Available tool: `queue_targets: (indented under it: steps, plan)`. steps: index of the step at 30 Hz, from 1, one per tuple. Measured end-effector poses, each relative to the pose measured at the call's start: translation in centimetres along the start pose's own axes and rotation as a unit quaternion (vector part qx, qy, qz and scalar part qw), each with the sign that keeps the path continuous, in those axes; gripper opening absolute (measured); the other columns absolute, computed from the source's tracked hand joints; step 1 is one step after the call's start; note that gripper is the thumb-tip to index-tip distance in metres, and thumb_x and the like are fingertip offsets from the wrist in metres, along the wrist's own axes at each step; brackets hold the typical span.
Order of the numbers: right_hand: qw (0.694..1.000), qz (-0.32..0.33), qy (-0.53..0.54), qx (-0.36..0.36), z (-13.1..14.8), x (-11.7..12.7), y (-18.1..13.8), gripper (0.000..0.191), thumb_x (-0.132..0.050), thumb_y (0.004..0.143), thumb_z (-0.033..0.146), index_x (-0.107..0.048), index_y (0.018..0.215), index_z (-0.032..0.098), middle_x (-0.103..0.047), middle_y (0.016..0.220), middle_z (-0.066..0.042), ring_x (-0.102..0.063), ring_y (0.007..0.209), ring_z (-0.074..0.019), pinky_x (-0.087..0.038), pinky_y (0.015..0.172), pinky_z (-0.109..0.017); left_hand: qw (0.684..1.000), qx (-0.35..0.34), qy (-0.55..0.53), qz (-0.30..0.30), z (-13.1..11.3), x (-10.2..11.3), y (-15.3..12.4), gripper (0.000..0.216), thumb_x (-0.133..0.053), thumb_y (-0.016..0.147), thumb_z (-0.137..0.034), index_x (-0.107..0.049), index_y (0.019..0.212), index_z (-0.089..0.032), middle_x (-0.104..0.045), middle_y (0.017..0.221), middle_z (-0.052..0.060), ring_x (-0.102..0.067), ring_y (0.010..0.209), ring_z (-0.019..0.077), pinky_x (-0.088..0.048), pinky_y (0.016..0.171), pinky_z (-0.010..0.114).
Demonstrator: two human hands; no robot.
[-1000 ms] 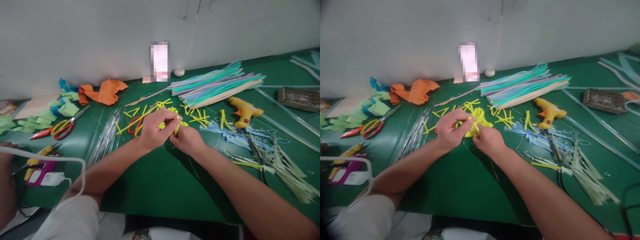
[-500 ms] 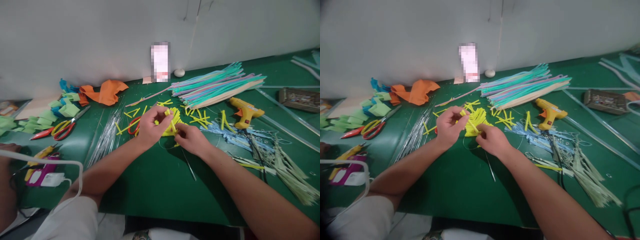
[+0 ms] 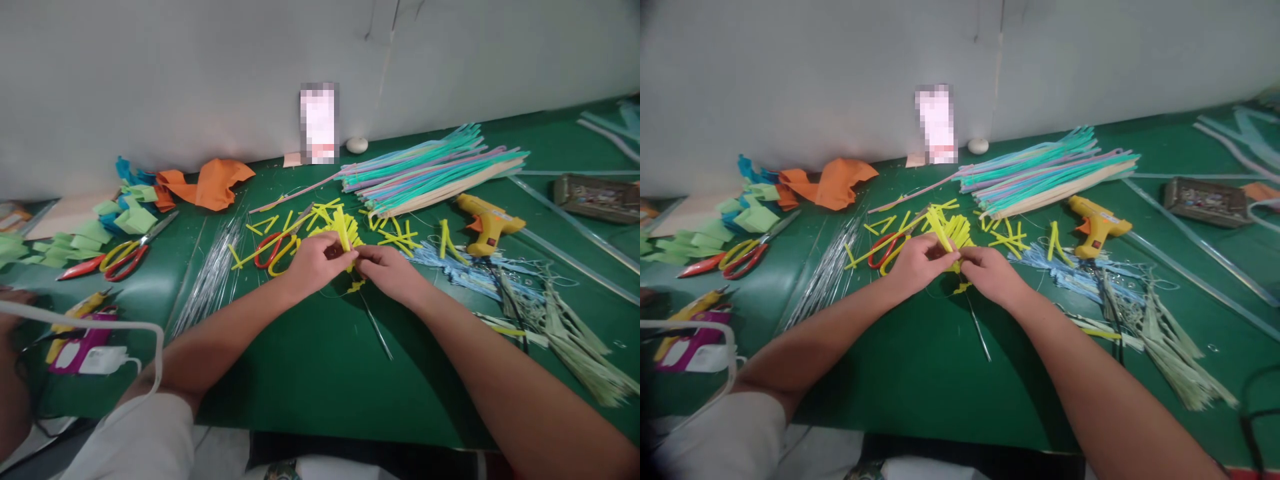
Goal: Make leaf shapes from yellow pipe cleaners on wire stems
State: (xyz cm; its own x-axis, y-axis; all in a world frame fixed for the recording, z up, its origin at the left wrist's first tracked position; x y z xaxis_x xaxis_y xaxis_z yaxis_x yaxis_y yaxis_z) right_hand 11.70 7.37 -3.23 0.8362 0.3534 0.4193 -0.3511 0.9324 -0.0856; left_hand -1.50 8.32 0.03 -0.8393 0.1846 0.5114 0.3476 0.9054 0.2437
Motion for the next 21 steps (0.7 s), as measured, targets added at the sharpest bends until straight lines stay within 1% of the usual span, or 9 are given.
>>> queue_targets:
  steps: [2, 4, 6, 8, 11, 15, 19, 21]
  plan:
    - [1.0, 0.009, 0.019, -0.007, -0.09, 0.1, 0.04, 0.024, -0.046, 0.079, 0.031, -0.065, 0.076, 0.017, -0.054, 0.061, 0.003, -0.045, 0.056, -0.0119, -0.034, 0.058, -0.027, 1.0, 0.008, -0.004, 0.011, 0.13, -0.2, 0.0, 0.013, -0.068, 0.079, -0.029, -0.068, 0.079, -0.016, -0.066, 0.074, 0.002, -0.059, 0.064, 0.0122, -0.048, 0.06, 0.026]
    - [0.999, 0.02, 0.026, -0.018, -0.22, 0.15, 0.07, 0.029, -0.048, 0.081, 0.037, -0.068, 0.081, 0.016, -0.05, 0.058, 0.004, -0.042, 0.054, -0.0108, -0.033, 0.056, -0.026, 1.0, 0.012, 0.005, 0.013, 0.16, -0.26, -0.03, 0.012, -0.068, 0.078, -0.028, -0.068, 0.078, -0.016, -0.067, 0.076, 0.003, -0.06, 0.066, 0.0129, -0.048, 0.061, 0.026]
    - [0.999, 0.033, 0.031, -0.026, -0.26, 0.13, 0.07, 0.032, -0.05, 0.082, 0.04, -0.07, 0.088, 0.016, -0.048, 0.057, 0.005, -0.04, 0.051, -0.0097, -0.031, 0.055, -0.026, 1.0, 0.008, 0.01, 0.015, 0.1, -0.34, -0.07, 0.009, -0.064, 0.079, -0.024, -0.067, 0.075, -0.016, -0.067, 0.078, 0.003, -0.06, 0.066, 0.0127, -0.047, 0.061, 0.026]
    - [0.998, 0.042, 0.042, -0.032, -0.27, 0.12, 0.06, 0.032, -0.051, 0.082, 0.04, -0.07, 0.092, 0.016, -0.048, 0.057, 0.005, -0.038, 0.049, -0.0086, -0.03, 0.052, -0.025, 1.0, -0.002, 0.009, 0.017, 0.01, -0.44, -0.1, 0.007, -0.062, 0.079, -0.02, -0.065, 0.075, -0.016, -0.066, 0.077, 0.003, -0.059, 0.066, 0.012, -0.047, 0.061, 0.025]
    - [0.996, 0.047, 0.063, -0.042, -0.34, 0.11, 0.04, 0.03, -0.054, 0.081, 0.039, -0.07, 0.091, 0.016, -0.048, 0.057, 0.006, -0.038, 0.047, -0.0077, -0.029, 0.049, -0.024, 1.0, -0.016, 0.005, 0.002, -0.02, -0.42, -0.15, 0.002, -0.062, 0.077, -0.018, -0.064, 0.077, -0.016, -0.065, 0.078, 0.002, -0.059, 0.066, 0.0116, -0.048, 0.06, 0.025]
    - [0.993, 0.043, 0.095, -0.052, -0.41, 0.07, 0.05, 0.025, -0.057, 0.078, 0.035, -0.068, 0.088, 0.016, -0.049, 0.056, 0.005, -0.039, 0.045, -0.0075, -0.029, 0.045, -0.023, 1.0, -0.022, -0.01, -0.008, 0.12, -0.57, -0.22, 0.01, -0.062, 0.076, -0.014, -0.065, 0.085, -0.017, -0.067, 0.083, 0.003, -0.06, 0.066, 0.0116, -0.049, 0.059, 0.025]
    - [0.992, 0.034, 0.115, -0.049, -0.38, 0.05, 0.12, 0.02, -0.058, 0.075, 0.03, -0.067, 0.085, 0.016, -0.051, 0.058, 0.005, -0.041, 0.046, -0.0071, -0.031, 0.044, -0.021, 0.999, -0.036, -0.029, -0.011, 0.09, -0.78, -0.28, 0.016, -0.061, 0.076, -0.01, -0.065, 0.088, -0.017, -0.069, 0.09, 0.005, -0.065, 0.078, 0.0139, -0.053, 0.066, 0.026]
    - [0.991, 0.031, 0.121, -0.047, -0.49, 0.02, 0.19, 0.018, -0.059, 0.073, 0.029, -0.066, 0.084, 0.016, -0.054, 0.061, 0.004, -0.043, 0.048, -0.0073, -0.033, 0.045, -0.021, 0.999, -0.039, -0.031, -0.013, 0.05, -0.81, -0.33, 0.017, -0.06, 0.076, -0.008, -0.065, 0.09, -0.017, -0.069, 0.091, 0.005, -0.066, 0.08, 0.0143, -0.054, 0.068, 0.026]
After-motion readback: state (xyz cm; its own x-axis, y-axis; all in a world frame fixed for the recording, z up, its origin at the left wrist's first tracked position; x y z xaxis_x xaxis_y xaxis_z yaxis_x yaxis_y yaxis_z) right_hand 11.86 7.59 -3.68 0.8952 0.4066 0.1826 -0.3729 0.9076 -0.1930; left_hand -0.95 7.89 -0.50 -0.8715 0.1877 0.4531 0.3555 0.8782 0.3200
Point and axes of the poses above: each hand's wrist, its own y-axis towards the middle knuckle, its own x-axis out of the back of the hand, z = x × y, the point moved 6 cm from there along y, towards the middle knuckle
